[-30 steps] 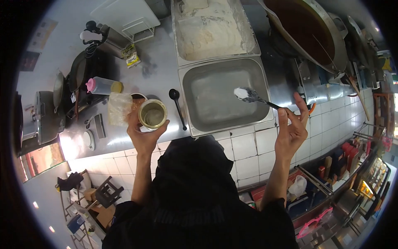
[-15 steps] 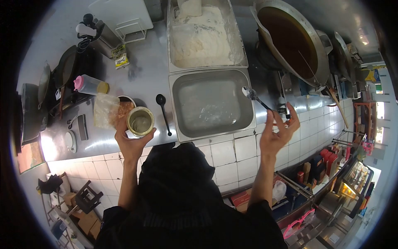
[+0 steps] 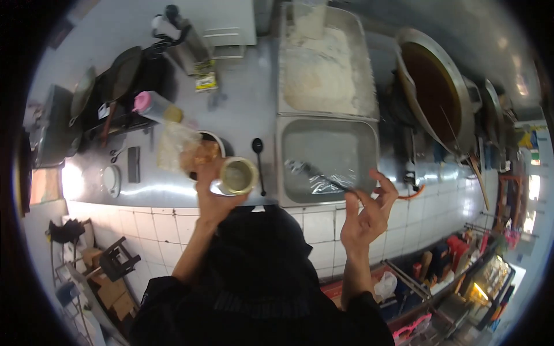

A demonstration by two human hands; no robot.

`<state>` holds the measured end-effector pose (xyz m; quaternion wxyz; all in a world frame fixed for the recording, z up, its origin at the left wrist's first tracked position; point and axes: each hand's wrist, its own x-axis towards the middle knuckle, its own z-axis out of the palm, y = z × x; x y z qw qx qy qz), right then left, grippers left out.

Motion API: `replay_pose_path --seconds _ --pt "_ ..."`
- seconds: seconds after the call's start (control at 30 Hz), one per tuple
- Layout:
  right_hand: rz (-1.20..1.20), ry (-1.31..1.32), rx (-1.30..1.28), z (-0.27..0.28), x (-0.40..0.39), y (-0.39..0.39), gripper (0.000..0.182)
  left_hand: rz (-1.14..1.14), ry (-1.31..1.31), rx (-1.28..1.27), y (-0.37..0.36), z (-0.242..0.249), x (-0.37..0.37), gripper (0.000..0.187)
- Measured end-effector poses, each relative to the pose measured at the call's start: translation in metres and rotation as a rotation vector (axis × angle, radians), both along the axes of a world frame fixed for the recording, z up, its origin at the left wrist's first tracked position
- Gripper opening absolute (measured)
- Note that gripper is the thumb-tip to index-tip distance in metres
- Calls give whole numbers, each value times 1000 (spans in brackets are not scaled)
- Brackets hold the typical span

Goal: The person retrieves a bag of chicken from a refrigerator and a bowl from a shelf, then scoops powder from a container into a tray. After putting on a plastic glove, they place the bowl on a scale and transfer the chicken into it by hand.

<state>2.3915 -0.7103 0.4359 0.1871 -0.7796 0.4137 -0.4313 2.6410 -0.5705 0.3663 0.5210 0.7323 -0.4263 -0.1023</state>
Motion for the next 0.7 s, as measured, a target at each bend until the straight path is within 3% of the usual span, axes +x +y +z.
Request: replay_pose_path --seconds 0.07,0.13,0.17,0.2,0.27,0.3,0.33,0.4,0.43,0.5,0.53,0.7 --pt "125 -101 61 6 28 12 13 -42 -5 19 -1 -1 2 67" --pt "275 150 40 11 53 16 14 -91 -4 19 -8 -4 5 67" --pt "397 269 70 4 60 13 28 -160 3 30 -11 -4 6 67" --pt "415 255 51 3 73 14 28 -227 10 44 -15 -4 9 67" --pt "255 582 -11 1 99 22 45 -195 48 -11 -30 -11 15 66" --pt "233 592 51 -7 101 20 57 -183 109 -56 -41 -17 18 64" --pt "242 589 37 -10 103 19 57 -80 155 -98 -57 -24 24 63" --pt "174 251 211 -10 108 20 59 131 289 -174 -104 -53 46 62" --pt "201 254 195 -10 109 22 59 247 372 -211 -131 -74 60 63" --pt "186 172 418 -13 110 31 58 434 319 -213 -179 -104 92 64" --pt "226 178 401 -18 111 38 58 591 272 -196 -196 -111 106 66" --pt "333 373 395 -40 111 71 51 789 298 86 -225 -116 165 75"
